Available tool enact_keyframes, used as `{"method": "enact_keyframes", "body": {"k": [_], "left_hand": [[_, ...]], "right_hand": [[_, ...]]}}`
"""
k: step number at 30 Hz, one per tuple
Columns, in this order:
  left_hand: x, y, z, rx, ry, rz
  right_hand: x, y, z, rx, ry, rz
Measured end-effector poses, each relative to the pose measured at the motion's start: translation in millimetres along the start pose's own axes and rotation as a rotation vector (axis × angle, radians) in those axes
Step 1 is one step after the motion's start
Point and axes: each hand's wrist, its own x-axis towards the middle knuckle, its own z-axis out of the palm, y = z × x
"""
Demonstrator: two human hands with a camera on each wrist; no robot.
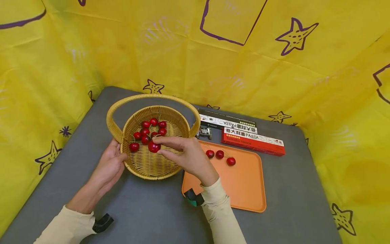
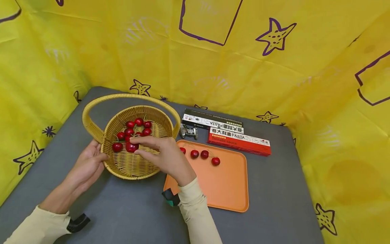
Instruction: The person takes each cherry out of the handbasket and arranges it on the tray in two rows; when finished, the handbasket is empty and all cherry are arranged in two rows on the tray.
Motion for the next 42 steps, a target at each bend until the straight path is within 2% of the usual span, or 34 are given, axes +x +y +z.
{"method": "enact_keyframes", "body": {"k": [5, 9, 12, 18, 24, 27, 31, 36, 42], "left_hand": [[3.5, 1.4, 0.0, -0.008, -0.003, 0.004], [5.3, 1.4, -0.5, -0.017, -0.001, 0.008], [6.4, 0.9, -0.7, -0.018, 0.000, 0.012], [8.8, 1.3, 0.6, -0.013, -0.003, 0.016], [11.1, 2.1, 1.1, -0.017, 0.000, 0.021], [12.1, 1.4, 1.1, -0.024, -0.007, 0.024], [12.8, 0.5, 1.3, -0.024, -0.011, 0.024], [8.9, -0.1, -0.6, -0.018, -0.012, 0.009], [0.6, -3.0, -4.0, -0.011, -0.011, -0.008]], "right_hand": [[-23.2, -4, -32, 0.050, 0.100, -0.041], [-46.1, 6, -58, 0.134, 0.189, -0.037], [-67.3, 19, -78, 0.164, 0.270, 0.013], [-114.3, 44, -119, 0.088, 0.426, 0.139], [-153.2, 62, -141, 0.054, 0.531, 0.257], [-168.9, 72, -146, 0.034, 0.549, 0.326], [-183.3, 87, -149, 0.029, 0.529, 0.386], [-192.9, 106, -150, 0.009, 0.456, 0.422], [-200.1, 119, -147, -0.037, 0.368, 0.517]]}}
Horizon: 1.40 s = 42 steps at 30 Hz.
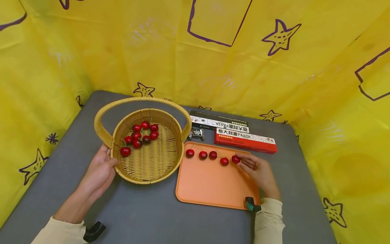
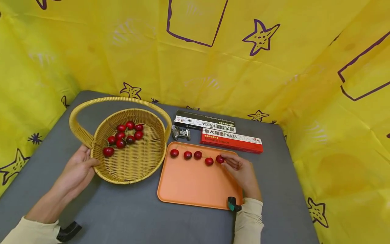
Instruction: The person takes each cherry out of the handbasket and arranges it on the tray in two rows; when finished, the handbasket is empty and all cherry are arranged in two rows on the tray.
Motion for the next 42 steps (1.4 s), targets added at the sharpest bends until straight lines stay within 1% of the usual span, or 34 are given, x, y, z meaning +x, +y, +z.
{"method": "enact_keyframes", "body": {"k": [2, 5, 10, 14, 18, 25, 29, 31, 34, 36, 39, 42], "left_hand": [[-1.6, -0.8, -0.7, 0.000, -0.001, 0.001], [-2.2, -1.4, -0.8, -0.003, -0.004, 0.004], [-1.3, -1.6, -0.3, 0.000, -0.004, 0.008], [-1.1, -0.9, -0.9, -0.004, 0.001, 0.012], [-1.7, 0.0, -1.6, -0.017, -0.001, 0.014], [-0.8, -1.1, -0.5, -0.019, -0.005, 0.022], [-1.1, -0.9, -1.3, -0.017, 0.000, 0.023], [-2.3, -0.2, -2.2, -0.013, 0.001, 0.019], [-3.6, 0.8, -2.5, -0.002, 0.000, 0.010], [-3.3, 1.0, -1.8, 0.004, -0.004, 0.006], [-1.6, 1.2, -0.3, 0.005, -0.008, 0.003], [-1.6, 1.2, 0.1, 0.003, -0.007, -0.003]], "right_hand": [[-0.1, 2, 1, -0.018, -0.014, 0.010], [0.4, 5, 2, -0.023, -0.024, 0.000], [2.3, 9, 3, 0.010, -0.044, -0.023], [3.8, 9, 6, 0.031, -0.075, 0.006], [4.7, 8, 8, 0.038, -0.089, 0.025], [5.5, 10, 10, 0.021, -0.062, 0.020], [3.2, 9, 11, 0.028, -0.070, 0.022], [1.1, 6, 11, -0.001, -0.068, 0.020], [0.1, -2, 7, -0.082, -0.040, 0.007], [2.1, -13, 4, -0.119, -0.015, -0.023], [8.4, -36, 2, -0.123, 0.011, -0.086], [15.0, -62, 7, -0.086, 0.005, -0.163]]}}
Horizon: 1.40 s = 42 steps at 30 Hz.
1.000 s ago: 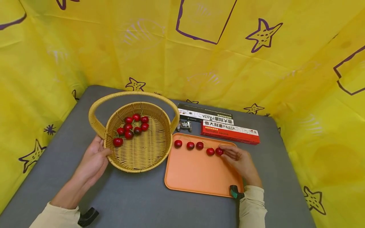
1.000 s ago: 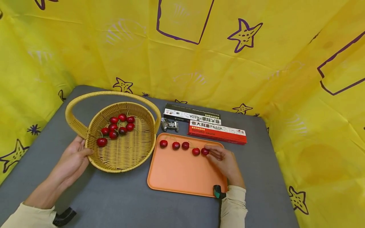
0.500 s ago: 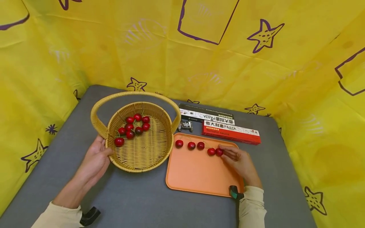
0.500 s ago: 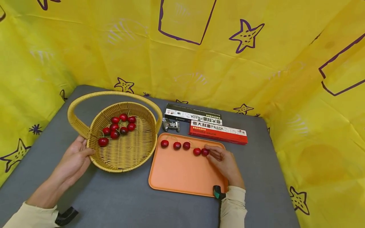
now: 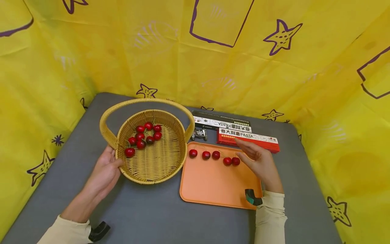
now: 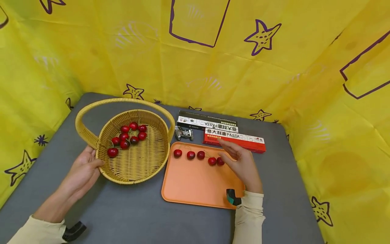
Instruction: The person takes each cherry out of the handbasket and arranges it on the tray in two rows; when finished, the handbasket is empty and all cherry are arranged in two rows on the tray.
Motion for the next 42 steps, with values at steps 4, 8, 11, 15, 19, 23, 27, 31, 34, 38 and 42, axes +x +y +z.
{"method": "enact_keyframes", "body": {"k": [4, 8, 11, 15, 19, 23, 27, 31, 34, 38, 42], "left_hand": [[-4.5, 0.9, -1.8, -0.002, 0.010, -0.001], [-6.0, 1.0, -2.3, -0.001, 0.017, 0.002], [-1.6, 1.0, 0.9, 0.004, 0.014, -0.003], [8.3, -0.7, 8.9, 0.004, 0.003, -0.005], [12.7, -1.0, 13.4, 0.000, 0.011, -0.004], [9.2, 0.1, 11.6, -0.001, 0.021, -0.010], [0.4, 0.6, 4.2, 0.005, 0.031, -0.007], [-2.6, 0.3, 0.4, 0.006, 0.012, -0.005], [-4.2, -0.5, -2.5, 0.002, 0.004, -0.007], [-3.6, -1.7, -5.1, 0.003, -0.005, -0.008], [0.3, -3.1, -4.0, 0.003, -0.019, -0.006]], "right_hand": [[14.0, -31, 13, 0.088, -0.022, -0.128], [23.9, -61, 31, 0.158, -0.052, -0.263], [29.8, -82, 46, 0.217, -0.103, -0.354], [40.1, -102, 66, 0.332, -0.210, -0.399], [56.8, -115, 95, 0.393, -0.329, -0.406], [72.8, -128, 134, 0.402, -0.435, -0.395], [86.4, -137, 177, 0.317, -0.507, -0.376], [96.0, -136, 209, 0.193, -0.543, -0.369], [98.1, -134, 226, 0.121, -0.573, -0.339], [97.1, -131, 241, -0.001, -0.589, -0.326], [96.9, -126, 247, -0.078, -0.584, -0.326]]}}
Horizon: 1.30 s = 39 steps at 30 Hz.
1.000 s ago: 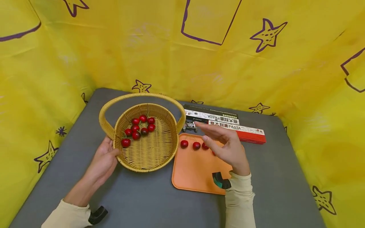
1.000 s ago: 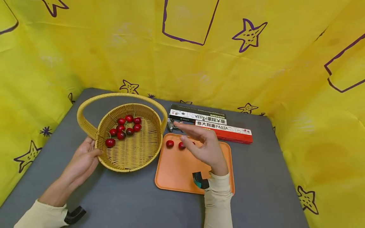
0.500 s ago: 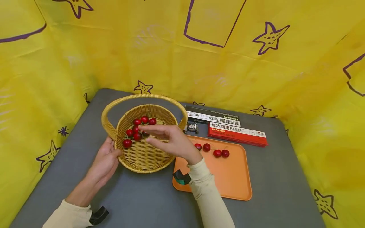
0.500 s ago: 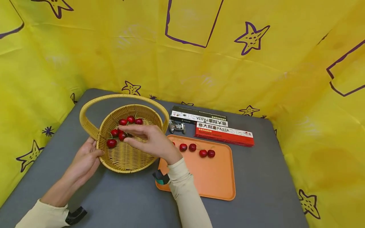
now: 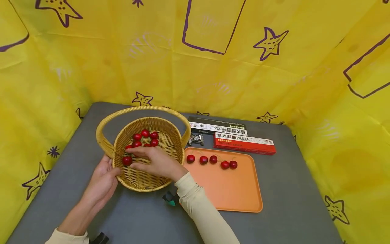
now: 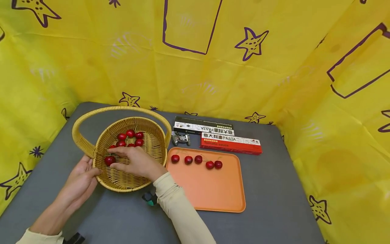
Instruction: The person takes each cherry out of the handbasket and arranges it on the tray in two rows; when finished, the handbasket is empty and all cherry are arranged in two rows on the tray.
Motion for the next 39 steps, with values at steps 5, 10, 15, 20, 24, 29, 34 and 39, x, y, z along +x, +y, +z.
{"method": "enact_keyframes", "body": {"k": [5, 10, 15, 20, 24, 29, 34, 39], "left_hand": [[-1.7, 0.9, -0.5, 0.003, 0.005, 0.009], [-4.4, 0.3, -1.6, 0.001, 0.006, -0.006], [-12.4, -1.0, -5.2, 0.006, 0.028, -0.014], [-11.5, 0.9, -2.0, 0.012, 0.025, -0.009], [-2.4, 3.7, 5.0, 0.006, 0.021, -0.016], [-2.5, 6.5, 7.1, 0.002, 0.048, -0.027], [1.5, 7.7, 11.0, 0.011, 0.048, -0.029], [-1.4, 7.8, 9.8, 0.012, 0.061, -0.038]], "right_hand": [[5.4, 6, 8, -0.051, 0.008, 0.020], [5.8, 10, 15, -0.073, 0.015, 0.070], [8.1, 10, 25, -0.093, -0.004, 0.030], [8.4, 10, 26, -0.129, -0.005, 0.015], [8.4, 14, 20, -0.157, 0.004, 0.025], [11.3, 13, 21, -0.157, 0.004, 0.034], [14.2, 16, 18, -0.163, -0.005, 0.057], [20.2, 13, 22, -0.194, -0.017, 0.047]]}}
